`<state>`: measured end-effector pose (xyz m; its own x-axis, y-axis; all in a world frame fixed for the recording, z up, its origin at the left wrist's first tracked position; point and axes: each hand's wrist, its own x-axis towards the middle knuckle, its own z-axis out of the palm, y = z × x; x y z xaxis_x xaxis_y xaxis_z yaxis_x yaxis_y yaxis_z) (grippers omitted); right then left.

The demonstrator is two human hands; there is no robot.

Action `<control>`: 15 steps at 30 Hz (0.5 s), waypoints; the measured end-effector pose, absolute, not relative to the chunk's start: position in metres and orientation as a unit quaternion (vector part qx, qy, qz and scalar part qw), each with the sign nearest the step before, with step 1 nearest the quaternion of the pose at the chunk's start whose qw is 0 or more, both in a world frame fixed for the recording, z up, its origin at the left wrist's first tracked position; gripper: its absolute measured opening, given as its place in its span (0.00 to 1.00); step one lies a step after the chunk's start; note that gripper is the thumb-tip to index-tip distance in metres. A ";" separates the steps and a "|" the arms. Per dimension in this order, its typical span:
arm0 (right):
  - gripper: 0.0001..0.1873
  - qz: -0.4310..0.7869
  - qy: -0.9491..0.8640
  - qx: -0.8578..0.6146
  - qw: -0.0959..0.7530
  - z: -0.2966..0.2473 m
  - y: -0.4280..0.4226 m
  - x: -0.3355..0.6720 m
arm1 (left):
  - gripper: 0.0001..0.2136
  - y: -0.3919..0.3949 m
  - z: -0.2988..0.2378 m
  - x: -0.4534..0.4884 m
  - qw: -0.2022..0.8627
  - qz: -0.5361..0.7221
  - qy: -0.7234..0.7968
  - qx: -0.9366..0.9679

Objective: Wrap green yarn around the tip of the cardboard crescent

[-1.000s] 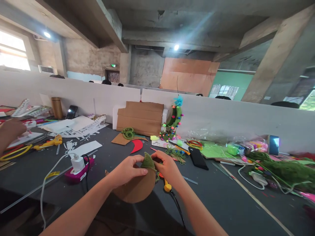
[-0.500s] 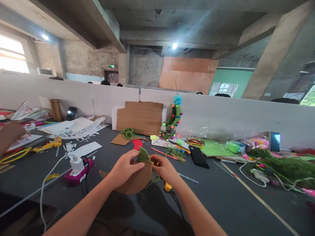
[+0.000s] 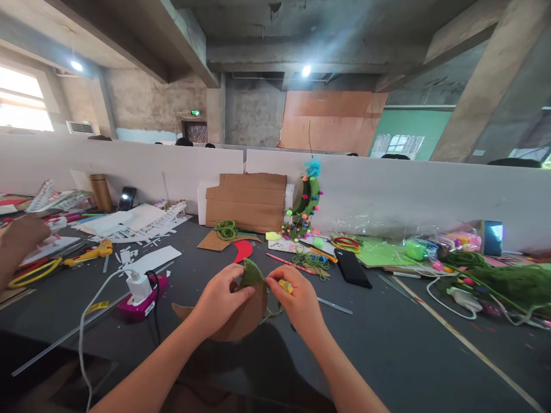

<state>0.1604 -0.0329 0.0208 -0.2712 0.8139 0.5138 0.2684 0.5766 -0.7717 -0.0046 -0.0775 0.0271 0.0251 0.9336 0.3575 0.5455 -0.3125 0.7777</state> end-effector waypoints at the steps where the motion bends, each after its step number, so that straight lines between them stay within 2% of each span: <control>1: 0.05 0.300 -0.737 -0.368 0.482 0.021 -0.033 0.161 | 0.08 -0.078 0.026 -0.005 0.223 0.438 0.540 0.683; 10: 0.09 0.502 -0.634 -0.359 0.465 0.016 -0.043 0.153 | 0.07 -0.076 0.018 -0.002 0.213 0.447 0.522 0.695; 15: 0.10 0.508 -0.603 -0.363 0.497 0.013 -0.048 0.148 | 0.07 -0.074 0.013 0.000 0.152 0.467 0.507 0.709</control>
